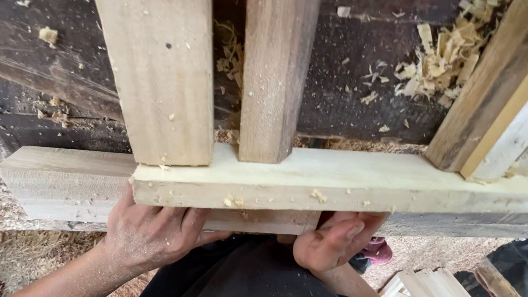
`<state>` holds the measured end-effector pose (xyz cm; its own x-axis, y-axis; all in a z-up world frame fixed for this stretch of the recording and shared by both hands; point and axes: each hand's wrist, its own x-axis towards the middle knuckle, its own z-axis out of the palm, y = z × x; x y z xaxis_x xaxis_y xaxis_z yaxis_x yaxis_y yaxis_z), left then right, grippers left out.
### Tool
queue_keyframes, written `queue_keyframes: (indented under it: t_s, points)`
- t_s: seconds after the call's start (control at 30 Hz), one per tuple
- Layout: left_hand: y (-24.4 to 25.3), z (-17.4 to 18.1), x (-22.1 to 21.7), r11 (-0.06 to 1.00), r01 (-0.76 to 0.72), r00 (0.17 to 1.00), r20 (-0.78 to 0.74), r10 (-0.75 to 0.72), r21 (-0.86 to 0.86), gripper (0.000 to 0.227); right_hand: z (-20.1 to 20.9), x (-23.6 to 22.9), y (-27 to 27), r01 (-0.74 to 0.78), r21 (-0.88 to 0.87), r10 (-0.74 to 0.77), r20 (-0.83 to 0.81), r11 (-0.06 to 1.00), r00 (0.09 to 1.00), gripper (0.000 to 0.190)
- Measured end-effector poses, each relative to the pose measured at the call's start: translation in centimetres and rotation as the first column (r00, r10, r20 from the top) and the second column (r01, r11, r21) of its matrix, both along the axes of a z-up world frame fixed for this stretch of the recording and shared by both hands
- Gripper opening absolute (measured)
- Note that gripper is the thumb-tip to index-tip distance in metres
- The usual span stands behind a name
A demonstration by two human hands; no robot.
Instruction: The person carries two rubber car mats into a workshop and sets them down. They then pick up a rectangular wooden plank and repeatedly rub it against a fixed wooden beam on a workbench to smooth its surface. The person handles the plank multiple times, rubbing different sections against the beam.
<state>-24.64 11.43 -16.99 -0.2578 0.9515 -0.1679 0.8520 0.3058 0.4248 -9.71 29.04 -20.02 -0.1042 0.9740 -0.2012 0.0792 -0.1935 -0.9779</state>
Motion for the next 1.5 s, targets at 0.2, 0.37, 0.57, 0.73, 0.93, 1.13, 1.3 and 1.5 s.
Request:
queue_keyframes:
  t_s: [0.2, 0.37, 0.57, 0.73, 0.93, 1.13, 1.3, 1.5]
  points:
    - [0.4, 0.2, 0.4, 0.998, 0.030, 1.000, -0.009, -0.030, 0.046, 0.061, -2.0, 3.7, -0.9, -0.075, 0.151, 0.054, 0.136, 0.986, 0.989, 0.051]
    - [0.5, 0.0, 1.0, 1.000, 0.024, 0.999, -0.025, -0.023, 0.020, 0.061, -2.8, 4.2, -1.8, -0.081, 0.186, 0.081, 0.004, 0.979, 0.997, 0.063]
    - [-0.1, -0.8, 1.2, 1.000, 0.022, 1.000, -0.014, -0.022, 0.021, 0.064, -2.3, 3.8, -1.4, -0.149, 0.220, 0.109, 0.181, 0.964, 0.977, 0.064]
    - [0.7, -1.2, 1.2, 0.997, -0.018, 0.999, -0.050, 0.021, 0.071, 0.066, -3.3, 5.4, -1.3, 0.085, 0.092, -0.107, 0.271, 0.992, 0.956, 0.066]
    - [0.2, -1.4, 1.3, 0.997, -0.040, 0.998, -0.053, 0.044, 0.064, 0.064, -3.6, 7.9, -1.1, -0.671, 0.362, -0.104, 0.914, 0.648, 0.392, 0.066]
    - [0.2, -1.9, 1.3, 0.991, -0.077, 0.996, -0.032, 0.081, 0.105, 0.060, -3.4, 6.5, 0.4, -0.683, 0.500, 0.093, 0.767, 0.533, 0.634, 0.060]
    - [0.0, -2.1, 1.7, 0.983, -0.166, 0.986, 0.003, 0.166, 0.084, 0.062, -4.1, 4.9, 1.3, -0.611, 0.540, -0.100, 0.790, 0.579, 0.604, 0.048]
    - [-0.3, -1.2, 2.8, 0.999, -0.029, 0.984, -0.173, 0.033, 0.025, 0.087, -3.0, 5.3, 2.6, -0.636, 0.638, 0.140, 0.649, 0.434, 0.748, 0.046]
